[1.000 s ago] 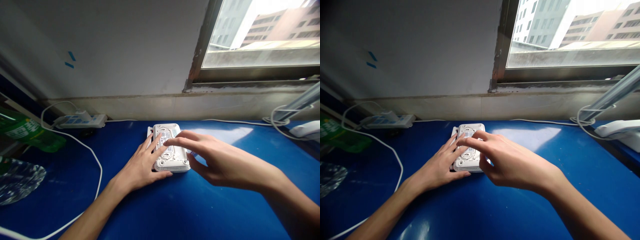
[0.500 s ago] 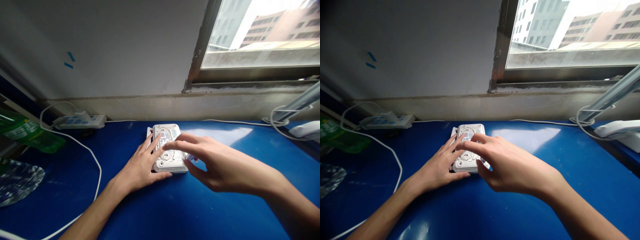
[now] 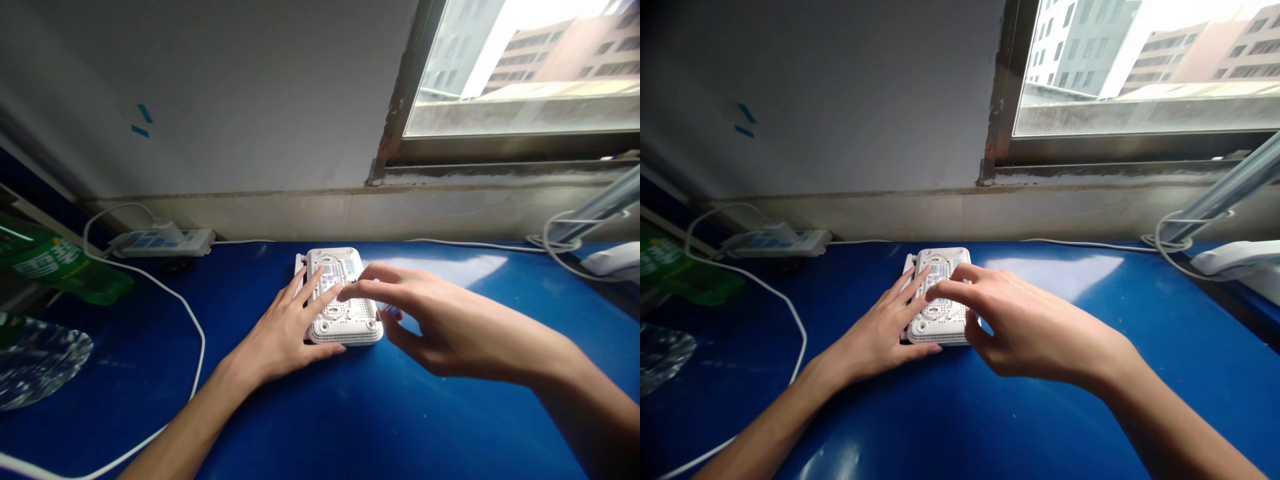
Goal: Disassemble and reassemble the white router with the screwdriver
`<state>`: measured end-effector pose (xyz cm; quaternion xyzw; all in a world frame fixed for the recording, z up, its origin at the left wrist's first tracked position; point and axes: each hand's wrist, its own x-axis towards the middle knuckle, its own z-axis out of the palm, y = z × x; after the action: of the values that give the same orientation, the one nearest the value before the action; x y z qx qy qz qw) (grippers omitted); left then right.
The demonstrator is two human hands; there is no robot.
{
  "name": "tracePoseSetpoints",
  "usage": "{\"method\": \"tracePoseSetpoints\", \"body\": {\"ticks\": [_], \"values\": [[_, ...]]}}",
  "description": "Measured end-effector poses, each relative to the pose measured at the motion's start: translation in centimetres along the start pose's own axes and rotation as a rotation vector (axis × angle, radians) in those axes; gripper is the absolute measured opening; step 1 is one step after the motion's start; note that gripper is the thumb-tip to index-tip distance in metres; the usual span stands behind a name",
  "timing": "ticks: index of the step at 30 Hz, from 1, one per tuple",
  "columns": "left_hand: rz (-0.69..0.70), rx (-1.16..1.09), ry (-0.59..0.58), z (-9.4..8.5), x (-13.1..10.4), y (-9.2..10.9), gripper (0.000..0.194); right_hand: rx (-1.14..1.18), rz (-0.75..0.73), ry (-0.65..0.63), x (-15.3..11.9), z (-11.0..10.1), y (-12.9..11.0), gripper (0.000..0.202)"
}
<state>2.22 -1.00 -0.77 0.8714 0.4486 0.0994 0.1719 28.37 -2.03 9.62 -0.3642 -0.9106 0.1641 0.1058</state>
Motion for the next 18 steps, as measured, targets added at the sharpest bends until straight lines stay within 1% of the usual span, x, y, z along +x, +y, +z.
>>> {"method": "tracePoseSetpoints", "body": {"ticks": [2,3,4,5,6,9,10,11,13,14,15,18], "values": [[-0.001,-0.005,-0.004,0.0,0.0,0.0,0.095,-0.023,0.039,0.022,0.4,0.3,0.2,0.031],[-0.001,-0.006,-0.006,-0.1,0.0,0.1,0.094,-0.030,0.052,0.028,0.5,0.5,0.3,0.023],[-0.002,-0.005,-0.007,-0.1,0.0,0.1,0.094,-0.035,0.054,0.032,0.7,0.7,0.4,0.021],[-0.003,-0.002,-0.009,-0.1,0.0,0.1,0.095,-0.038,0.044,0.035,0.7,0.8,0.5,0.023],[-0.004,0.003,-0.011,-0.1,0.0,0.1,0.095,-0.037,0.023,0.034,0.7,0.8,0.6,0.030],[-0.004,0.013,-0.017,-0.2,-0.1,0.2,0.094,-0.034,-0.044,0.019,0.2,0.7,0.6,0.064],[-0.002,0.012,-0.016,-0.2,-0.2,0.2,0.094,-0.032,-0.054,0.014,0.0,0.6,0.6,0.072],[0.000,0.009,-0.015,-0.2,-0.2,0.2,0.094,-0.026,-0.056,0.008,-0.2,0.5,0.5,0.076],[0.001,-0.001,-0.013,-0.3,-0.2,0.2,0.095,-0.012,-0.048,0.008,-0.4,0.3,0.2,0.079],[0.000,-0.007,-0.012,-0.3,-0.2,0.2,0.095,-0.010,-0.037,0.014,-0.3,0.3,0.1,0.076],[-0.001,-0.011,-0.011,-0.3,-0.2,0.2,0.094,-0.014,-0.018,0.021,-0.2,0.4,0.1,0.068],[-0.003,-0.013,-0.012,-0.2,-0.2,0.2,0.093,-0.045,0.052,0.036,0.5,0.6,0.0,0.030]]}}
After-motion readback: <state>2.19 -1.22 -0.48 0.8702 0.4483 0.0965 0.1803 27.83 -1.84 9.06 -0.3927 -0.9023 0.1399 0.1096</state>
